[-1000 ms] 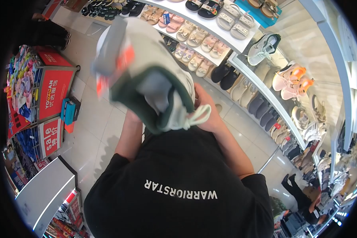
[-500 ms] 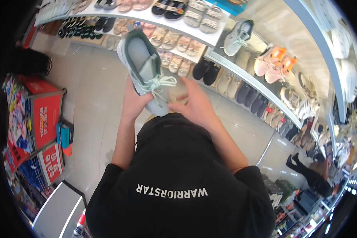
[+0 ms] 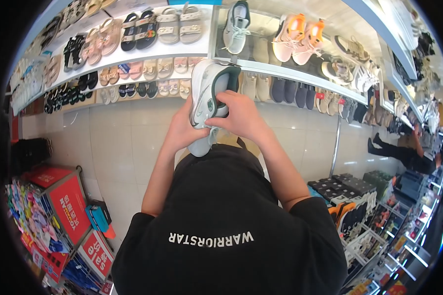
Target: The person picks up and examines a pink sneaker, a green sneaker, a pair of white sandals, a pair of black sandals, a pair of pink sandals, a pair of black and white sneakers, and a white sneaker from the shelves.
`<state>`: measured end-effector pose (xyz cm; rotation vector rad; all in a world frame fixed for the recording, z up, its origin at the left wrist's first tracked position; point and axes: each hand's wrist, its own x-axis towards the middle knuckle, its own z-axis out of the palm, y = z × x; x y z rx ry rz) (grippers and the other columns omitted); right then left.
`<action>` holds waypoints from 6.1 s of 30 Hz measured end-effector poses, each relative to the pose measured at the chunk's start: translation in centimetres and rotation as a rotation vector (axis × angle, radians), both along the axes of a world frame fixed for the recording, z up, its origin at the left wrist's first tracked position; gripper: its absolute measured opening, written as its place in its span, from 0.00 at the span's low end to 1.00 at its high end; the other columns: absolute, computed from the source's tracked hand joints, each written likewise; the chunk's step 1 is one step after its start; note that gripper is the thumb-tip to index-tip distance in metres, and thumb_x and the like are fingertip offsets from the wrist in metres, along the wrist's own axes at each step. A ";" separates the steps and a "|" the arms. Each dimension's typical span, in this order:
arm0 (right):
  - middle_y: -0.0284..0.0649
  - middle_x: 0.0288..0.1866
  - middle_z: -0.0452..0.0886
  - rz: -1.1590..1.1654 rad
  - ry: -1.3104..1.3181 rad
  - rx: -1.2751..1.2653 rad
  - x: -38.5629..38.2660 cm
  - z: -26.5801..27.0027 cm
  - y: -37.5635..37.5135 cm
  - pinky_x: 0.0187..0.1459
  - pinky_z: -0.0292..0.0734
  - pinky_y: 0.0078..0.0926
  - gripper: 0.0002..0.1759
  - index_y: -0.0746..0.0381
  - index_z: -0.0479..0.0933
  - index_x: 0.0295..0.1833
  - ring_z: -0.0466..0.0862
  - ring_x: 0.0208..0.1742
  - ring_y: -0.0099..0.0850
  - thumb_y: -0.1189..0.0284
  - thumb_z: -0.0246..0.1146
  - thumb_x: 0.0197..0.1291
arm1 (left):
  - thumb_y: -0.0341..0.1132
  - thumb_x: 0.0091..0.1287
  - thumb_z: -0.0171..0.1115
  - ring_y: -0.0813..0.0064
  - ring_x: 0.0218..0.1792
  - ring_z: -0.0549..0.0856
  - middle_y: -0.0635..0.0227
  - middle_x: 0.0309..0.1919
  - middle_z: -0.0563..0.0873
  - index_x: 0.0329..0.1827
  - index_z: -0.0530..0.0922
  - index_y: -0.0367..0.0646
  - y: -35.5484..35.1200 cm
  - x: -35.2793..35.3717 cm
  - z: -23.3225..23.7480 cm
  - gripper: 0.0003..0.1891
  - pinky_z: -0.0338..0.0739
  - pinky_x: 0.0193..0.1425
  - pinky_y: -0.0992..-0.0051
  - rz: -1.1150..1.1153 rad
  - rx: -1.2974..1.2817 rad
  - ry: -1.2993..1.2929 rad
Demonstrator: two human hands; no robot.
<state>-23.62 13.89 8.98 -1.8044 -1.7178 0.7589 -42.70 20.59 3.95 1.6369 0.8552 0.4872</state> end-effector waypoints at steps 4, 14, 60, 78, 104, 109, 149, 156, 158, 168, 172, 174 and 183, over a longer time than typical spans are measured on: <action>0.43 0.36 0.79 -0.056 -0.013 -0.063 3.4 0.4 -0.4 0.36 0.77 0.33 0.22 0.67 0.78 0.41 0.81 0.35 0.42 0.68 0.79 0.45 | 0.38 0.46 0.75 0.58 0.54 0.85 0.51 0.53 0.84 0.71 0.65 0.40 0.2 4.4 -1.3 0.45 0.78 0.58 0.63 -0.087 -0.099 -0.075; 0.37 0.37 0.81 -0.108 0.158 -0.061 13.2 -2.4 -1.1 0.29 0.76 0.24 0.14 0.66 0.78 0.43 0.84 0.28 0.25 0.69 0.73 0.58 | 0.41 0.47 0.77 0.60 0.59 0.82 0.50 0.59 0.81 0.73 0.62 0.37 0.0 12.6 -3.9 0.49 0.75 0.64 0.66 -0.131 -0.097 -0.037; 0.36 0.34 0.82 0.081 0.358 -0.431 30.2 -3.5 6.9 0.27 0.80 0.20 0.08 0.70 0.84 0.43 0.85 0.26 0.23 0.76 0.69 0.62 | 0.40 0.53 0.79 0.62 0.69 0.74 0.50 0.70 0.71 0.79 0.54 0.32 -0.7 26.0 -10.5 0.54 0.69 0.72 0.67 0.066 -0.240 -0.266; 0.56 0.38 0.86 -0.004 -0.363 -0.022 34.0 -14.3 20.8 0.47 0.81 0.45 0.12 0.60 0.88 0.43 0.86 0.42 0.53 0.65 0.68 0.58 | 0.40 0.63 0.71 0.57 0.60 0.83 0.48 0.65 0.78 0.77 0.60 0.37 -0.3 25.9 -11.1 0.42 0.82 0.57 0.64 0.043 -0.172 0.097; 0.48 0.49 0.87 0.038 -0.285 -0.111 33.9 -16.6 22.2 0.47 0.81 0.37 0.21 0.59 0.83 0.57 0.89 0.37 0.43 0.64 0.68 0.59 | 0.41 0.65 0.70 0.63 0.52 0.85 0.54 0.59 0.82 0.71 0.71 0.38 -4.7 18.7 -13.1 0.32 0.81 0.53 0.67 0.172 -0.384 0.244; 0.46 0.48 0.88 -0.095 -0.220 0.130 35.1 -16.3 23.5 0.48 0.81 0.36 0.21 0.63 0.82 0.56 0.89 0.40 0.41 0.64 0.65 0.60 | 0.40 0.66 0.69 0.66 0.51 0.85 0.54 0.59 0.82 0.71 0.70 0.38 -4.9 18.0 -12.4 0.32 0.82 0.51 0.69 0.204 -0.418 0.218; 0.50 0.44 0.88 0.126 -0.276 -0.009 27.2 -16.3 28.0 0.44 0.83 0.39 0.26 0.66 0.80 0.55 0.89 0.36 0.42 0.61 0.71 0.55 | 0.38 0.68 0.66 0.68 0.49 0.85 0.56 0.57 0.83 0.70 0.71 0.35 -4.5 12.9 -13.0 0.29 0.82 0.48 0.72 0.314 -0.482 0.173; 0.52 0.39 0.88 -0.166 -0.319 -0.150 25.3 -15.3 21.8 0.48 0.81 0.43 0.21 0.67 0.82 0.50 0.87 0.46 0.48 0.63 0.70 0.56 | 0.40 0.64 0.68 0.62 0.49 0.86 0.53 0.56 0.85 0.68 0.73 0.35 -3.1 13.6 -12.1 0.30 0.81 0.53 0.67 0.299 -0.507 0.182; 0.52 0.37 0.88 -0.161 -0.345 -0.132 24.9 -17.9 21.4 0.48 0.82 0.42 0.20 0.66 0.82 0.50 0.88 0.45 0.48 0.64 0.69 0.57 | 0.39 0.64 0.68 0.64 0.49 0.86 0.54 0.55 0.85 0.67 0.74 0.35 -2.8 14.1 -12.0 0.30 0.82 0.50 0.68 0.263 -0.540 0.128; 0.47 0.42 0.88 -0.410 0.158 0.039 23.7 -20.5 20.9 0.38 0.82 0.29 0.19 0.69 0.81 0.51 0.91 0.31 0.35 0.65 0.63 0.62 | 0.40 0.71 0.63 0.67 0.50 0.86 0.57 0.54 0.84 0.64 0.74 0.32 8.2 22.8 -11.2 0.25 0.83 0.50 0.67 0.115 -0.733 -0.033; 0.46 0.39 0.88 -0.695 0.490 0.031 22.4 -21.1 20.8 0.38 0.82 0.29 0.19 0.67 0.83 0.51 0.90 0.31 0.33 0.65 0.65 0.59 | 0.43 0.77 0.56 0.63 0.48 0.83 0.58 0.48 0.83 0.57 0.75 0.35 15.2 27.2 -13.2 0.18 0.79 0.53 0.63 0.300 -0.926 -0.350; 0.49 0.34 0.88 -0.749 0.288 0.080 21.8 -20.7 21.0 0.43 0.82 0.37 0.15 0.63 0.86 0.42 0.89 0.37 0.44 0.64 0.66 0.55 | 0.48 0.78 0.53 0.63 0.57 0.78 0.57 0.55 0.78 0.61 0.72 0.35 17.8 29.0 -13.7 0.23 0.75 0.60 0.62 0.342 -0.965 -0.398; 0.47 0.29 0.87 -0.894 0.304 -0.077 19.4 -19.1 21.4 0.39 0.83 0.36 0.14 0.65 0.86 0.35 0.88 0.31 0.40 0.64 0.66 0.56 | 0.47 0.77 0.56 0.68 0.51 0.77 0.70 0.45 0.80 0.52 0.75 0.47 21.4 31.2 -15.8 0.13 0.69 0.61 0.54 0.406 -1.213 -0.221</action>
